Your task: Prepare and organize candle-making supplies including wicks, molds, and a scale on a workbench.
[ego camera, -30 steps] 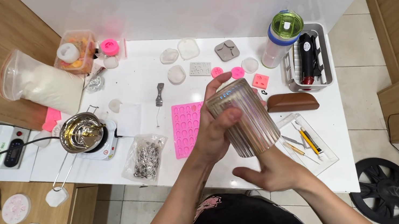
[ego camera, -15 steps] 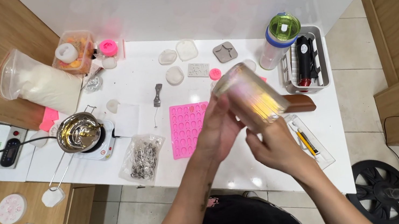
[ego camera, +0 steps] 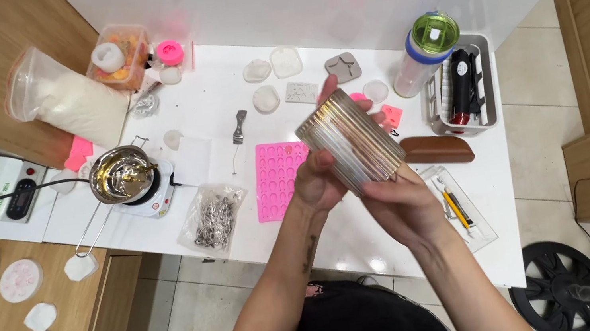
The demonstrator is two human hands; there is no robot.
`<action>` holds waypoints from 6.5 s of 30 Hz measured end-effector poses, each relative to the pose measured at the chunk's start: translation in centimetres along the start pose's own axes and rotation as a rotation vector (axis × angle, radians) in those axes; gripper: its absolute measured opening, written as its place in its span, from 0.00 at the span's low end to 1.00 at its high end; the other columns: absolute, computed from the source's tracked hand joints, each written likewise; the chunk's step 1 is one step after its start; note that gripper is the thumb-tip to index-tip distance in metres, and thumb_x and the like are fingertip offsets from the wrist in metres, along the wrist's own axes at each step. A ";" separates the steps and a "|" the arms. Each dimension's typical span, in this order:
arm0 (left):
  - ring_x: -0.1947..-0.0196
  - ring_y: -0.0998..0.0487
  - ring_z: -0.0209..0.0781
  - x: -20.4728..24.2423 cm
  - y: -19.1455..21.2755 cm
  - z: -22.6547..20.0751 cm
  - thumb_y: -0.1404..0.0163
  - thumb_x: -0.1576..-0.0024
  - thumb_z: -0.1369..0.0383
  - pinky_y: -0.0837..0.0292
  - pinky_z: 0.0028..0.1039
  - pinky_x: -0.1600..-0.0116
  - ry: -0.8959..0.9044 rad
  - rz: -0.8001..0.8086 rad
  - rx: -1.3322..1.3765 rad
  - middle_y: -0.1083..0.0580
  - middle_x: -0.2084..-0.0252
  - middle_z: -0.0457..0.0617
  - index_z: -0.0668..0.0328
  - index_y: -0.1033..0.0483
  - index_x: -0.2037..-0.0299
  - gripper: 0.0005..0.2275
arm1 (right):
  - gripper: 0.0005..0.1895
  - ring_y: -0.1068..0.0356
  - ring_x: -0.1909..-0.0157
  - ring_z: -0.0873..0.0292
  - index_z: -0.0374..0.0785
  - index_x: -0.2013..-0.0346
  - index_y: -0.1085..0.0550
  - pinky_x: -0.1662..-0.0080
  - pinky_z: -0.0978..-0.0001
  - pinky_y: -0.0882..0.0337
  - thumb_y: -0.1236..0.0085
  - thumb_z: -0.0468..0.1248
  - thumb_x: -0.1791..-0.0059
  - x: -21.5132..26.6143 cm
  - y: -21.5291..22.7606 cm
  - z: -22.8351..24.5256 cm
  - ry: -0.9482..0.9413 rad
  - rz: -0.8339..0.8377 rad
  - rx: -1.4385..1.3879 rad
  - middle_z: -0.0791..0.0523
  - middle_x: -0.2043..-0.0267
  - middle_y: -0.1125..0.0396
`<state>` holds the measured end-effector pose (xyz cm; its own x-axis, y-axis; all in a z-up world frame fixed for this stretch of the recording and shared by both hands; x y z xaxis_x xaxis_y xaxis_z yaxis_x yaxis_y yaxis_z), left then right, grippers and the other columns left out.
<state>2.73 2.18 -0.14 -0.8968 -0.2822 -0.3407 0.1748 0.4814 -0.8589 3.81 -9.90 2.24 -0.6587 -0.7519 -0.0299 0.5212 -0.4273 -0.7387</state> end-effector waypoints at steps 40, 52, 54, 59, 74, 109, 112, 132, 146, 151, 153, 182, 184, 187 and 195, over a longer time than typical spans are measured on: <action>0.39 0.30 0.55 13.9 11.1 3.5 0.31 0.66 0.58 0.32 0.47 0.36 0.439 -0.339 -1.665 0.25 0.47 0.52 0.52 0.33 0.38 0.41 | 0.18 0.28 0.39 0.44 0.39 0.47 0.20 0.40 0.52 0.29 0.44 0.28 0.51 3.3 4.5 3.7 -0.488 -0.155 1.235 0.47 0.48 0.23; 0.37 0.30 0.64 12.0 18.9 13.4 0.30 0.60 0.69 0.37 0.55 0.30 0.516 -0.272 -1.579 0.33 0.40 0.57 0.57 0.40 0.38 0.39 | 0.15 0.29 0.61 0.59 0.34 0.52 0.18 0.58 0.70 0.28 0.40 0.29 0.53 13.8 20.1 -4.6 -0.623 -0.683 0.792 0.50 0.59 0.25; 0.37 0.31 0.64 11.5 19.5 13.6 0.30 0.60 0.70 0.37 0.55 0.30 0.507 -0.258 -1.595 0.34 0.40 0.57 0.57 0.40 0.38 0.39 | 0.17 0.29 0.59 0.58 0.33 0.50 0.19 0.56 0.69 0.27 0.41 0.28 0.54 13.8 21.8 -6.8 -0.619 -0.679 0.759 0.49 0.57 0.26; 0.37 0.31 0.67 10.4 20.2 13.8 0.30 0.61 0.71 0.39 0.55 0.29 0.449 -0.218 -1.658 0.35 0.40 0.61 0.60 0.41 0.38 0.40 | 0.21 0.25 0.64 0.64 0.33 0.51 0.25 0.61 0.76 0.24 0.39 0.23 0.58 13.0 27.2 -12.9 -0.501 -0.690 0.594 0.57 0.62 0.25; 0.48 0.25 0.61 15.1 13.3 6.8 0.37 0.47 0.57 0.31 0.45 0.43 0.381 -0.170 -1.701 0.30 0.51 0.55 0.56 0.28 0.46 0.22 | 0.09 0.29 0.61 0.65 0.45 0.62 0.14 0.54 0.71 0.28 0.34 0.33 0.56 7.5 21.9 -11.3 -0.548 -0.447 0.962 0.56 0.65 0.21; 0.42 0.24 0.61 -4.6 12.0 25.1 0.45 0.45 0.50 0.29 0.49 0.38 0.731 -0.108 -1.578 0.22 0.47 0.62 0.64 0.22 0.47 0.25 | 0.13 0.30 0.67 0.65 0.45 0.51 0.21 0.64 0.74 0.28 0.40 0.33 0.51 9.6 37.5 11.6 -0.236 -0.790 0.940 0.57 0.67 0.29; 0.36 0.31 0.58 -6.6 19.8 29.5 0.42 0.50 0.53 0.35 0.54 0.34 0.960 0.134 -1.997 0.28 0.40 0.57 0.62 0.28 0.40 0.30 | 0.16 0.29 0.66 0.64 0.42 0.50 0.21 0.63 0.76 0.30 0.43 0.31 0.52 13.0 42.3 13.6 -0.214 -0.883 0.950 0.54 0.65 0.28; 0.28 0.45 0.57 -7.4 24.1 32.9 0.31 0.60 0.55 0.67 0.81 0.32 0.993 0.268 -1.881 0.37 0.32 0.47 0.41 0.33 0.34 0.40 | 0.23 0.27 0.46 0.44 0.44 0.47 0.24 0.46 0.50 0.27 0.35 0.36 0.58 2.9 51.0 2.6 -0.345 -0.856 1.371 0.48 0.55 0.25; 0.37 0.30 0.72 -5.7 7.5 15.4 0.39 0.43 0.59 0.37 0.62 0.34 0.292 -0.033 -1.574 0.34 0.36 0.68 0.65 0.29 0.38 0.26 | 0.21 0.31 0.46 0.50 0.38 0.45 0.26 0.50 0.65 0.29 0.38 0.27 0.53 9.6 39.4 5.3 0.050 -0.880 1.398 0.52 0.48 0.35; 0.48 0.22 0.67 3.3 8.2 3.9 0.41 0.42 0.70 0.25 0.52 0.46 0.115 -0.454 -1.658 0.30 0.41 0.64 0.65 0.24 0.46 0.15 | 0.07 0.26 0.58 0.55 0.46 0.56 0.19 0.61 0.68 0.26 0.37 0.36 0.48 9.6 35.2 2.8 -0.221 -0.679 1.448 0.57 0.59 0.27; 0.49 0.22 0.65 8.4 10.0 0.8 0.41 0.41 0.69 0.25 0.51 0.46 0.155 -0.587 -1.649 0.30 0.43 0.62 0.65 0.22 0.48 0.13 | 0.08 0.24 0.57 0.54 0.51 0.55 0.18 0.58 0.62 0.24 0.39 0.41 0.48 10.0 36.6 1.3 -0.417 -0.569 1.602 0.59 0.59 0.25; 0.59 0.18 0.45 22.0 11.9 -0.9 0.38 0.46 0.72 0.24 0.33 0.51 0.317 -0.995 -1.563 0.21 0.56 0.52 0.58 0.15 0.63 0.04 | 0.14 0.23 0.52 0.39 0.47 0.53 0.17 0.50 0.44 0.25 0.43 0.43 0.49 8.3 35.4 -2.9 -0.640 -0.229 1.944 0.51 0.57 0.21; 0.63 0.19 0.45 21.6 13.3 0.3 0.37 0.48 0.70 0.23 0.30 0.57 0.324 -0.964 -1.561 0.21 0.62 0.53 0.60 0.15 0.62 0.06 | 0.13 0.23 0.52 0.40 0.43 0.52 0.17 0.50 0.44 0.25 0.43 0.40 0.48 8.7 33.4 -2.5 -0.585 -0.294 1.874 0.50 0.57 0.21; 0.62 0.17 0.53 19.4 18.0 4.7 0.39 0.47 0.67 0.21 0.36 0.56 0.430 -0.824 -1.612 0.19 0.65 0.54 0.56 0.15 0.61 0.06 | 0.12 0.22 0.55 0.43 0.42 0.53 0.17 0.51 0.46 0.25 0.42 0.39 0.47 8.9 32.2 -3.5 -0.552 -0.350 1.825 0.49 0.57 0.22; 0.60 0.16 0.56 8.9 23.8 11.2 0.45 0.44 0.62 0.19 0.44 0.55 0.837 -0.548 -1.851 0.20 0.66 0.55 0.63 0.19 0.59 0.12 | 0.12 0.22 0.54 0.46 0.52 0.55 0.18 0.49 0.46 0.25 0.43 0.45 0.50 11.3 27.4 -6.7 -0.698 -0.501 1.721 0.56 0.58 0.21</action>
<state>3.46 1.82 -27.88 -0.7216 -0.5505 0.4199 -0.1462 0.7139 0.6848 6.99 -26.72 -22.85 -0.8221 -0.2726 0.4998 0.5639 -0.2690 0.7808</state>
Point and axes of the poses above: each hand's wrist, its own x-axis away from the middle knuckle, its own y-axis out of the back of the hand, z = x × y, the point moved 2 cm from there along -x, towards the middle knuckle
